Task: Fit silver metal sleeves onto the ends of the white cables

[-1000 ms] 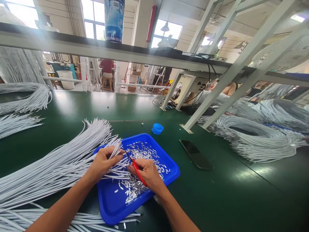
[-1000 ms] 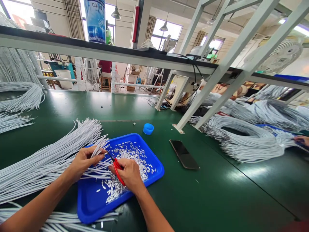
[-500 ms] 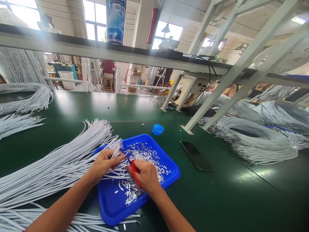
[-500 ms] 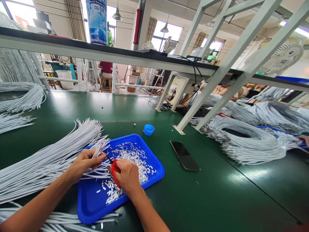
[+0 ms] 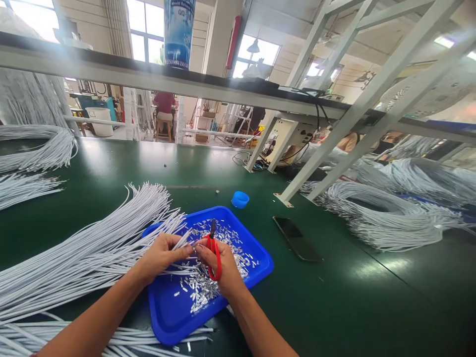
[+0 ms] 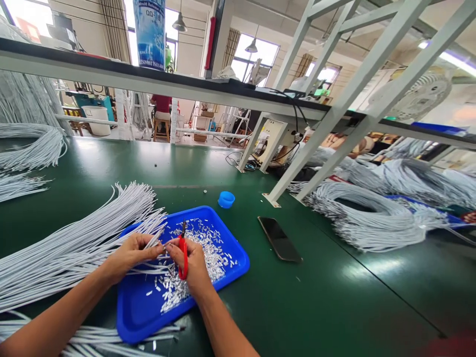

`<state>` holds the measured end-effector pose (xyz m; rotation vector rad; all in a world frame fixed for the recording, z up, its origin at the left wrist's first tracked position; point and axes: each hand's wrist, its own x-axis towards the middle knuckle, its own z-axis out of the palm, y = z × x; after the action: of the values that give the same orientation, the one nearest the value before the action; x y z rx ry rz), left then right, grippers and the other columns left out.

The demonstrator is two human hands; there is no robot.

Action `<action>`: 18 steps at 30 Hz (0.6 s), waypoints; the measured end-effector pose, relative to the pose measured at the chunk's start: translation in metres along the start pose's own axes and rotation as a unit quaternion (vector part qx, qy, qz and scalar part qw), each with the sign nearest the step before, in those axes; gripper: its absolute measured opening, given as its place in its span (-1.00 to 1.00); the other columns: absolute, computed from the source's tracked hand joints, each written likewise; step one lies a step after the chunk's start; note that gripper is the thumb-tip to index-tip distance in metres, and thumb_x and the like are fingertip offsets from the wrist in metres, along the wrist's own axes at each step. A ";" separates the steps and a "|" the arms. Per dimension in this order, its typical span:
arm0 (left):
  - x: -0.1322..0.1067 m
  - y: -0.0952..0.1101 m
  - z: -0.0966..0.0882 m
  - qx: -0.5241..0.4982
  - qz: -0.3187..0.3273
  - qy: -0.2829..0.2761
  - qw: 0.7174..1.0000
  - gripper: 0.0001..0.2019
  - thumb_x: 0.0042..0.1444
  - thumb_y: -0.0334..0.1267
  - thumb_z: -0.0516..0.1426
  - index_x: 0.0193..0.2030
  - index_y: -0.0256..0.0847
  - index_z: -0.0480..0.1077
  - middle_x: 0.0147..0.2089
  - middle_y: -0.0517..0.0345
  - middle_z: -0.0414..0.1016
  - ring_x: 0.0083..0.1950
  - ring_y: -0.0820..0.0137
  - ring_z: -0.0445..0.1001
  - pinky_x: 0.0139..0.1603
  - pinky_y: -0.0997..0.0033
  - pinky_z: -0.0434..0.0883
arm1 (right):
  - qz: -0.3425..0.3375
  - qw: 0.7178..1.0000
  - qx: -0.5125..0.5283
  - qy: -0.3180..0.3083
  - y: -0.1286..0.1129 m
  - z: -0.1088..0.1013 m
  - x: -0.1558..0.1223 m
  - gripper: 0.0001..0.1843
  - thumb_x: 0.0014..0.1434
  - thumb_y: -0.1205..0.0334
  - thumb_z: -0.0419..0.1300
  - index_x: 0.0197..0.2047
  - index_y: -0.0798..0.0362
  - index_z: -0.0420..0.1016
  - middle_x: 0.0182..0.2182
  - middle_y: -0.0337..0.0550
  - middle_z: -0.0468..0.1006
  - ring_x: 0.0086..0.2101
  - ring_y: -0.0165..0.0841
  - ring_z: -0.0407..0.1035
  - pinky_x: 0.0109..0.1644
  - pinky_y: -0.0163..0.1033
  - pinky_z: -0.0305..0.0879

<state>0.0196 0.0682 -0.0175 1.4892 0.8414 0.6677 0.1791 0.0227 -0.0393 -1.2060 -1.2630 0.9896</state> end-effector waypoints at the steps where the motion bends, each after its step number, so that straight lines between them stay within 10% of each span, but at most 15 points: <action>1: 0.000 -0.003 0.001 0.018 -0.007 0.016 1.000 -0.65 -0.07 -0.02 0.18 -0.60 -0.30 0.34 -0.64 0.33 0.14 -0.57 0.54 0.07 -0.53 0.52 0.03 | -0.031 0.999 -0.036 0.018 0.000 0.004 -0.002 -0.72 0.07 0.04 0.14 -0.45 0.09 0.46 -0.61 -0.24 0.35 -0.55 -0.43 0.20 -0.47 -0.33 0.15; 6: 0.001 -0.009 0.004 0.037 -0.025 0.069 0.997 -0.68 -0.12 -0.05 0.22 -0.60 -0.31 0.36 -0.65 0.34 0.17 -0.59 0.54 0.10 -0.55 0.52 0.07 | -0.063 0.993 -0.048 0.093 -0.003 -0.001 -0.001 -0.66 0.02 0.04 0.12 -0.65 0.04 0.25 -0.63 -0.23 0.27 -0.50 -0.37 0.19 -0.42 -0.27 0.17; 12: 0.001 0.004 -0.010 -0.086 -0.076 -0.027 0.993 -0.69 -0.21 -0.13 0.30 -0.34 -0.31 0.54 -0.52 0.21 0.42 -0.47 0.48 0.30 -0.42 0.51 0.23 | 0.048 0.987 0.116 0.105 -0.003 -0.020 0.009 -0.68 0.03 0.00 0.17 -0.53 0.07 0.32 -0.66 -0.34 0.18 -0.61 -0.48 0.07 -0.51 -0.33 0.04; 18: 0.002 0.006 -0.017 -0.158 -0.112 -0.007 0.981 -0.63 -0.34 -0.24 0.37 -0.30 -0.30 0.53 -0.55 0.21 0.48 -0.52 0.48 0.36 -0.43 0.49 0.29 | -0.032 0.991 -0.130 -0.008 -0.006 -0.016 0.003 -0.72 0.03 0.01 0.19 -0.40 0.07 0.44 -0.50 -0.25 0.37 -0.47 -0.40 0.22 -0.40 -0.33 0.10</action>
<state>0.0077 0.0800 -0.0096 1.0943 0.8357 0.5909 0.1944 0.0227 -0.0319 -1.3492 -1.4679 0.8073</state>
